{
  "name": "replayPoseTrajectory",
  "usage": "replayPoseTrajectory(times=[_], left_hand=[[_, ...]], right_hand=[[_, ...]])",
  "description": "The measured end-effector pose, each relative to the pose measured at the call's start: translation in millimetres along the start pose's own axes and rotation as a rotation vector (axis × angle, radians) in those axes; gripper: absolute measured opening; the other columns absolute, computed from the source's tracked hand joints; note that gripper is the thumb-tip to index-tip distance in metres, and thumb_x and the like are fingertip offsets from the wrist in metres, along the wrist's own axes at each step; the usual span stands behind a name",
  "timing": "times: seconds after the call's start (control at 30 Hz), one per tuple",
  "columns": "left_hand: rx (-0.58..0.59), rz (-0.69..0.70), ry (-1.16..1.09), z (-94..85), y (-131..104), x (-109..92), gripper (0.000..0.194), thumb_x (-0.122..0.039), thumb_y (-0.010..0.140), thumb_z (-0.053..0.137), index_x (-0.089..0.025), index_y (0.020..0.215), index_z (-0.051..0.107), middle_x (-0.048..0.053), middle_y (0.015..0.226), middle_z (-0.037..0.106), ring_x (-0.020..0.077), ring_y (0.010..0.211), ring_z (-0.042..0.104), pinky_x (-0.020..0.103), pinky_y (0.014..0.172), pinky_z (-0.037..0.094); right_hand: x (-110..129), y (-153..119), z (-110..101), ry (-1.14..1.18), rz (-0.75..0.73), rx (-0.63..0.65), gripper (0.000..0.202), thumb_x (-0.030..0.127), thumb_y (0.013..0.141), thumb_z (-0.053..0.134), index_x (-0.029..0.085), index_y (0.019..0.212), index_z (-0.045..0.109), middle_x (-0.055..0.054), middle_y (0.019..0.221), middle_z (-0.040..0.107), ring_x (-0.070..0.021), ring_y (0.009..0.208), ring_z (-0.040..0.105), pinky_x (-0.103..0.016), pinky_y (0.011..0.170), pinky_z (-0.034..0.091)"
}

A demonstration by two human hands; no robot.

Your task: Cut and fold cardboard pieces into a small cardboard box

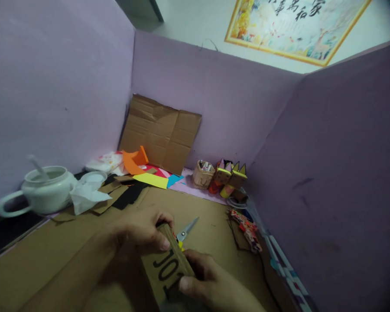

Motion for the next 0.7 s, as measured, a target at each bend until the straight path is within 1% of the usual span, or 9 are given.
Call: replayPoseTrajectory(times=[0.1,0.17,0.23,0.33,0.43,0.5,0.57,0.63,0.7], left_hand=[[0.008,-0.01,-0.112,12.6,10.3,3.1,0.02,-0.031,0.052,0.068,-0.018,0.067,0.065,-0.004,0.054,0.054,0.0129,0.051,0.045,0.021,0.046,0.03],[-0.107,-0.013,-0.215,17.3,20.2,9.7,0.03,-0.042,0.058,0.064,-0.018,0.076,0.062,-0.002,0.059,0.055,0.0127,0.052,0.047,0.022,0.047,0.033],[-0.222,-0.027,-0.264,18.5,27.8,18.4,0.036,-0.05,0.068,0.051,-0.019,0.086,0.056,-0.001,0.064,0.054,0.0119,0.049,0.048,0.022,0.046,0.035],[-0.29,-0.076,-0.203,22.4,28.3,27.8,0.027,-0.041,0.071,0.047,-0.02,0.085,0.055,-0.002,0.059,0.05,0.0119,0.044,0.044,0.022,0.043,0.032],[-0.269,-0.07,0.063,36.9,17.0,24.6,0.012,-0.02,0.057,0.057,-0.02,0.069,0.06,0.003,0.061,0.056,0.0189,0.057,0.051,0.029,0.053,0.038],[-0.238,-0.04,0.499,50.6,9.2,17.3,0.026,-0.011,0.053,0.054,-0.018,0.076,0.062,0.011,0.081,0.062,0.0288,0.078,0.056,0.038,0.067,0.041],[-0.16,-0.085,0.747,63.3,5.6,12.7,0.043,-0.007,0.049,0.053,-0.013,0.09,0.062,0.019,0.095,0.061,0.0353,0.087,0.056,0.043,0.072,0.042],[-0.12,-0.151,0.81,70.6,6.8,13.9,0.053,-0.007,0.047,0.055,-0.009,0.1,0.06,0.024,0.099,0.06,0.0376,0.084,0.058,0.044,0.069,0.044],[-0.179,-0.132,0.761,70.0,10.6,20.1,0.049,-0.012,0.053,0.056,-0.011,0.102,0.059,0.021,0.094,0.061,0.0358,0.078,0.06,0.043,0.066,0.043]], right_hand=[[-7.9,10.8,1.3,0.044,-0.041,-0.119,0.038,0.042,0.062,0.074,0.015,0.088,0.066,0.0,0.071,0.063,-0.012,0.063,0.056,-0.021,0.059,0.041],[-7.8,12.3,-6.6,0.025,-0.056,-0.219,0.037,0.043,0.06,0.075,0.014,0.082,0.066,-0.001,0.068,0.064,-0.0124,0.06,0.056,-0.021,0.058,0.042],[-3.3,9.1,-20.6,0.023,-0.081,-0.351,0.039,0.044,0.06,0.074,0.015,0.084,0.066,-0.002,0.071,0.066,-0.0151,0.063,0.059,-0.024,0.06,0.044],[5.5,-0.1,-42.8,0.023,-0.137,-0.521,0.033,0.043,0.062,0.074,0.016,0.081,0.066,-0.003,0.072,0.068,-0.0164,0.065,0.06,-0.026,0.063,0.045],[10.7,-6.9,-54.8,0.008,-0.183,-0.567,0.031,0.041,0.063,0.074,0.016,0.08,0.066,-0.003,0.072,0.068,-0.0162,0.064,0.061,-0.026,0.063,0.045],[11.9,-8.3,-56.2,0.008,-0.204,-0.556,0.032,0.041,0.064,0.073,0.016,0.082,0.067,-0.003,0.071,0.068,-0.0163,0.063,0.061,-0.026,0.062,0.045],[12.3,-8.3,-54.9,0.009,-0.216,-0.548,0.031,0.04,0.065,0.073,0.016,0.082,0.067,-0.003,0.071,0.068,-0.0161,0.063,0.061,-0.026,0.062,0.045],[12.1,-8.0,-53.3,0.018,-0.219,-0.531,0.029,0.039,0.066,0.073,0.016,0.084,0.067,-0.003,0.072,0.068,-0.0156,0.063,0.061,-0.025,0.061,0.045],[11.3,-8.5,-53.2,0.035,-0.217,-0.51,0.029,0.037,0.067,0.072,0.016,0.085,0.067,-0.003,0.073,0.068,-0.015,0.063,0.061,-0.025,0.062,0.045]])
Point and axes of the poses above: each hand's wrist, its own y-axis towards the middle knuckle, its own z-axis out of the palm, x = y × z, the point moved 1 cm from there along y, towards the middle knuckle
